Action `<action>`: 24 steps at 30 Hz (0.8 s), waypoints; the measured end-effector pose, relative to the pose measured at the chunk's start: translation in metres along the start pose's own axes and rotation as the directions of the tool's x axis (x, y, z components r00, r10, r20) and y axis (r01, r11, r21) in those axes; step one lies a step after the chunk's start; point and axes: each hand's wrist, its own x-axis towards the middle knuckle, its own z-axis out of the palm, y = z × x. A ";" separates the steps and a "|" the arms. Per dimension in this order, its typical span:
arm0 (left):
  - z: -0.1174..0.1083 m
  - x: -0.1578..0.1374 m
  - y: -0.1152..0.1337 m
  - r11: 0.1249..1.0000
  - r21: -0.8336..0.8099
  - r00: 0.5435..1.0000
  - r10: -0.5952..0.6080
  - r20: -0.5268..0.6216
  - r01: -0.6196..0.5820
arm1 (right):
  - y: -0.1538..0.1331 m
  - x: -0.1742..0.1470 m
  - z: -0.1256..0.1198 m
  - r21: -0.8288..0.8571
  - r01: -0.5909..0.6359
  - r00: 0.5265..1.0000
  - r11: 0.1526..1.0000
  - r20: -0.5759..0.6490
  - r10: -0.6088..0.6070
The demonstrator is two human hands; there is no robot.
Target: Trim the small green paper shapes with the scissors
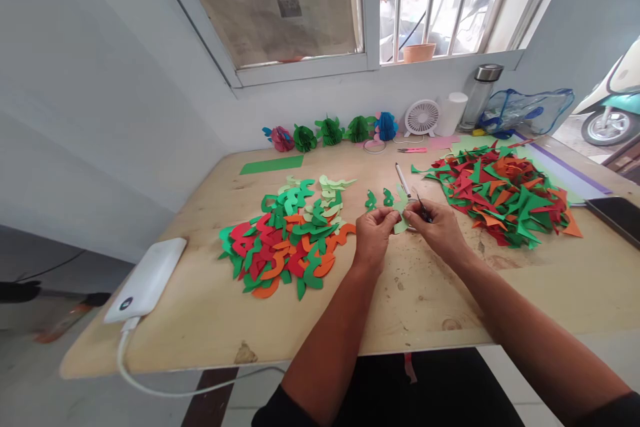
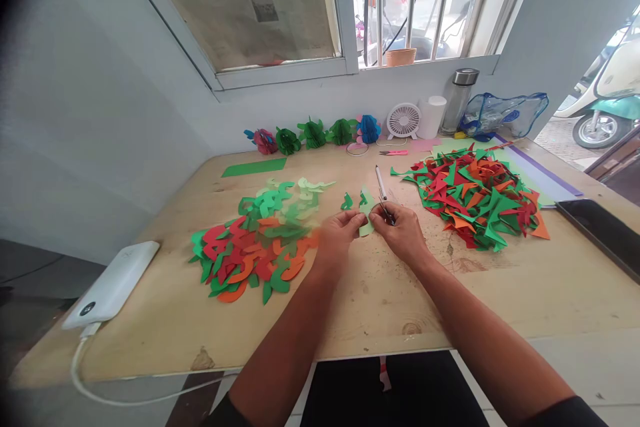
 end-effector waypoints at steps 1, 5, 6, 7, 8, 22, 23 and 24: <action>0.000 0.000 0.000 1.000 0.001 1.000 -0.001 0.000 0.001 | 0.000 0.000 0.000 -0.003 0.002 1.000 1.000 -0.003 -0.002; 0.000 -0.001 0.001 1.000 0.000 1.000 0.004 0.005 -0.004 | 0.000 0.000 0.000 -0.018 0.014 1.000 1.000 -0.009 -0.014; 0.000 -0.001 0.001 1.000 -0.002 1.000 0.006 0.008 -0.006 | 0.000 0.000 0.000 -0.017 0.013 1.000 1.000 -0.007 -0.013; 0.000 -0.001 0.001 1.000 -0.005 1.000 0.008 0.009 -0.008 | 0.000 0.000 0.000 -0.017 0.013 1.000 1.000 -0.006 -0.014; 0.001 -0.001 0.001 1.000 -0.008 1.000 0.008 0.010 -0.008 | -0.001 0.000 0.000 -0.019 0.014 1.000 1.000 -0.006 -0.015; -0.001 0.001 -0.003 0.999 0.041 0.999 0.034 -0.013 -0.033 | -0.002 -0.001 0.000 -0.036 0.017 1.000 0.999 -0.020 -0.018; -0.001 0.001 -0.003 0.998 0.049 0.999 0.040 -0.017 -0.040 | -0.002 -0.001 0.000 -0.038 0.019 1.000 0.999 -0.020 -0.020; -0.001 0.001 -0.003 0.997 0.058 0.999 0.047 -0.021 -0.046 | -0.002 -0.001 0.000 -0.043 0.020 1.000 0.999 -0.020 -0.021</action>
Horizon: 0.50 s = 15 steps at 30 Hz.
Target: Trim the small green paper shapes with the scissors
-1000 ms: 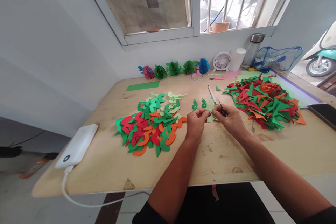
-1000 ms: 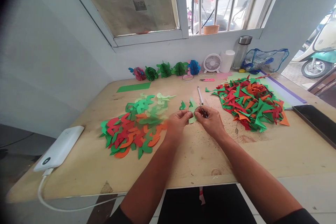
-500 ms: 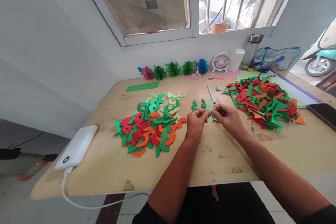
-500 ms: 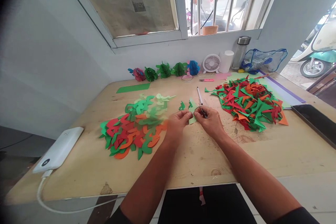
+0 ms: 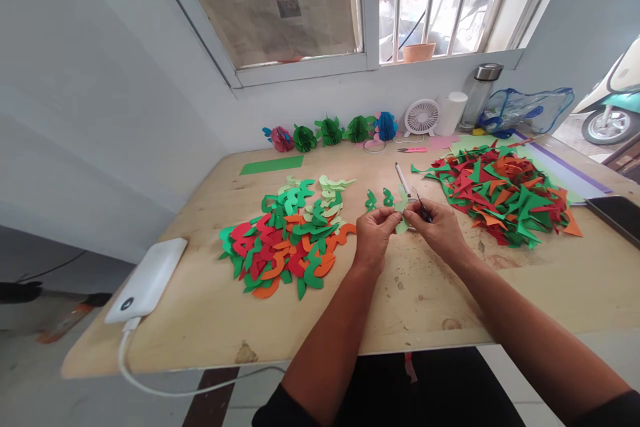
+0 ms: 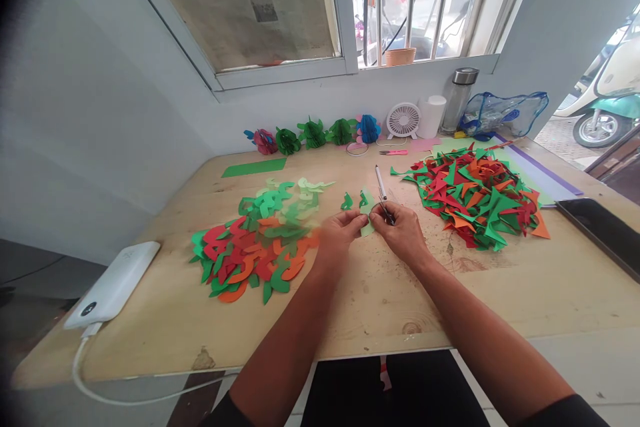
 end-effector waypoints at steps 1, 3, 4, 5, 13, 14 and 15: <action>0.000 0.000 0.000 1.000 0.008 1.000 0.005 -0.003 -0.005 | 0.000 0.000 0.000 -0.005 -0.001 1.000 1.000 -0.001 0.001; 0.001 -0.001 0.001 1.000 0.019 1.000 0.012 -0.006 -0.011 | 0.001 0.000 0.000 -0.006 -0.008 1.000 1.000 0.003 0.008; 0.001 -0.001 0.001 1.000 0.024 1.000 0.015 -0.010 -0.015 | 0.001 0.000 0.000 0.002 -0.013 1.000 1.000 0.010 0.013; 0.001 -0.001 0.002 0.999 0.029 1.000 0.018 -0.014 -0.018 | 0.002 0.000 0.000 0.014 -0.018 1.000 1.000 0.017 0.018; 0.002 -0.003 0.006 0.999 0.036 0.999 0.021 -0.027 -0.020 | 0.006 0.000 0.001 0.035 -0.018 0.999 0.999 0.029 0.017; 0.003 -0.003 0.006 0.999 0.033 0.999 0.020 -0.028 -0.019 | 0.006 0.000 0.001 0.039 -0.019 0.999 0.999 0.030 0.018; 0.003 -0.004 0.007 0.999 0.029 0.999 0.020 -0.029 -0.019 | 0.006 0.000 0.001 0.038 -0.019 0.999 0.999 0.029 0.018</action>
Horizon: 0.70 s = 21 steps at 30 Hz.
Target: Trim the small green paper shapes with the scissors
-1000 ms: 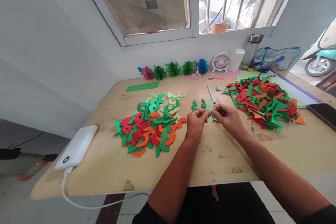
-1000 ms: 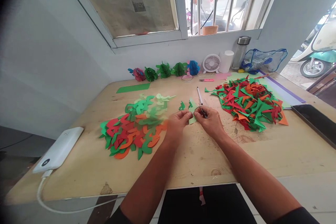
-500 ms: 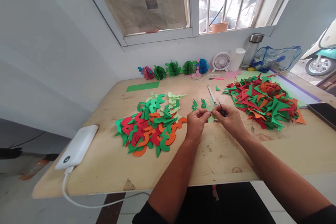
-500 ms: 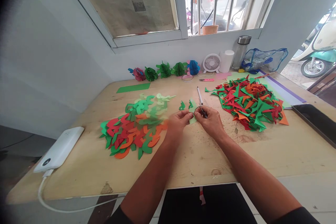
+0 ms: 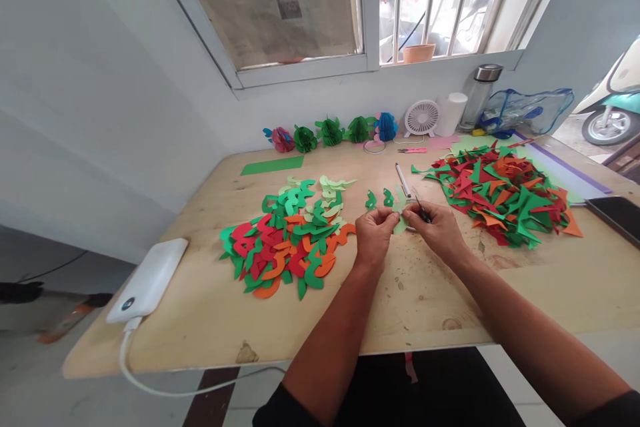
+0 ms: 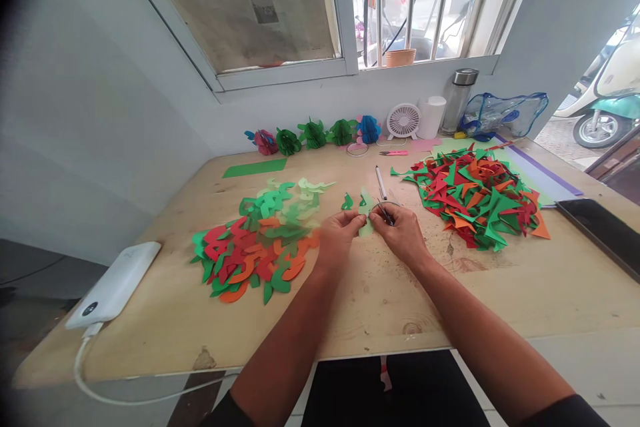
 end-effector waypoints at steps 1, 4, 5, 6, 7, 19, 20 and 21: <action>0.000 0.000 0.001 1.000 -0.002 1.000 0.000 -0.001 0.000 | 0.000 0.000 0.000 -0.006 0.000 1.000 1.000 -0.003 0.000; 0.000 0.000 0.001 1.000 -0.002 1.000 -0.001 -0.008 0.001 | 0.000 0.000 0.000 -0.014 0.000 1.000 1.000 -0.006 -0.001; 0.000 0.000 0.001 1.000 -0.003 1.000 -0.002 -0.009 0.002 | 0.001 0.000 0.000 -0.005 -0.002 1.000 1.000 -0.005 0.002; 0.000 0.000 0.001 1.000 -0.003 1.000 -0.003 -0.008 0.003 | 0.001 0.000 0.000 0.007 -0.006 1.000 1.000 -0.002 0.006; 0.000 0.000 0.001 1.000 -0.003 1.000 -0.003 -0.008 0.003 | 0.002 0.000 0.000 0.019 -0.011 1.000 1.000 0.001 0.011; -0.001 0.001 0.004 0.999 0.018 0.998 0.030 -0.059 -0.028 | -0.008 0.000 -0.002 -0.019 -0.018 0.999 1.000 -0.035 0.018; -0.002 0.002 0.005 1.000 0.018 0.998 0.024 -0.054 -0.023 | -0.009 0.000 -0.003 -0.026 -0.017 0.999 1.000 -0.052 0.015; -0.002 0.002 0.005 1.000 0.019 0.999 0.020 -0.046 -0.019 | -0.010 0.000 -0.003 -0.030 -0.015 0.998 0.999 -0.065 0.013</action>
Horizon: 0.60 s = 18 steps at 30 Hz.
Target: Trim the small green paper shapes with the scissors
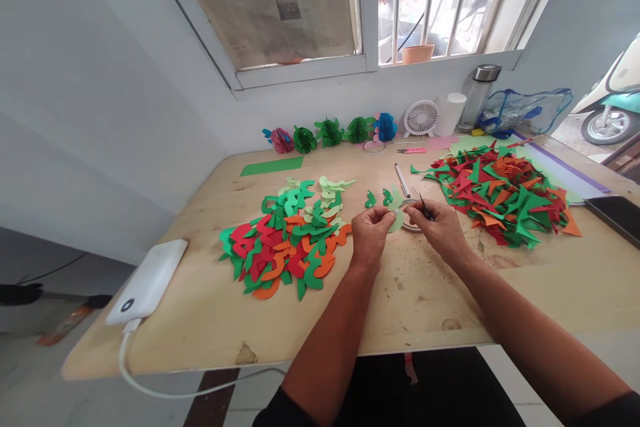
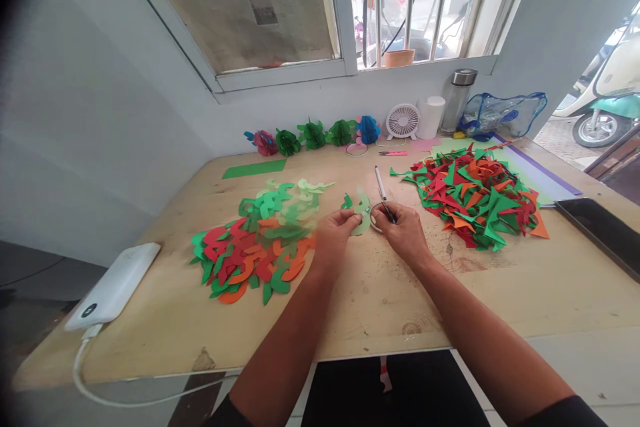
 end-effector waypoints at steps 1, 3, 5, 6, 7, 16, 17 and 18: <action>0.000 0.000 0.000 1.000 0.001 1.000 -0.004 0.012 0.004 | 0.000 0.000 0.000 0.000 0.003 1.000 1.000 -0.008 -0.003; 0.000 0.000 -0.002 1.000 0.005 0.999 -0.008 0.044 0.008 | 0.001 0.001 0.000 0.002 0.010 1.000 1.000 -0.004 -0.010; -0.001 -0.001 -0.003 1.000 0.008 0.997 -0.009 0.073 0.008 | 0.002 0.001 0.001 0.009 0.017 1.000 1.000 0.013 -0.017; -0.001 -0.001 -0.004 1.000 0.010 0.996 -0.008 0.084 0.007 | 0.003 0.001 0.001 0.016 0.017 1.000 1.000 0.020 -0.017; -0.001 -0.001 -0.005 1.000 0.012 0.996 -0.004 0.092 0.003 | 0.004 0.000 0.002 0.025 0.012 1.000 1.000 0.026 -0.013; -0.002 -0.001 -0.009 0.996 0.085 0.987 -0.023 0.158 0.009 | -0.005 0.000 -0.001 -0.005 -0.011 0.998 1.000 -0.065 0.010; -0.002 0.000 -0.011 0.995 0.100 0.983 -0.030 0.180 0.012 | -0.004 0.001 -0.001 0.004 -0.013 0.998 1.000 -0.064 0.013; -0.002 0.000 -0.012 0.994 0.112 0.980 -0.037 0.198 0.014 | -0.002 0.001 -0.001 0.013 -0.013 0.998 1.000 -0.058 0.014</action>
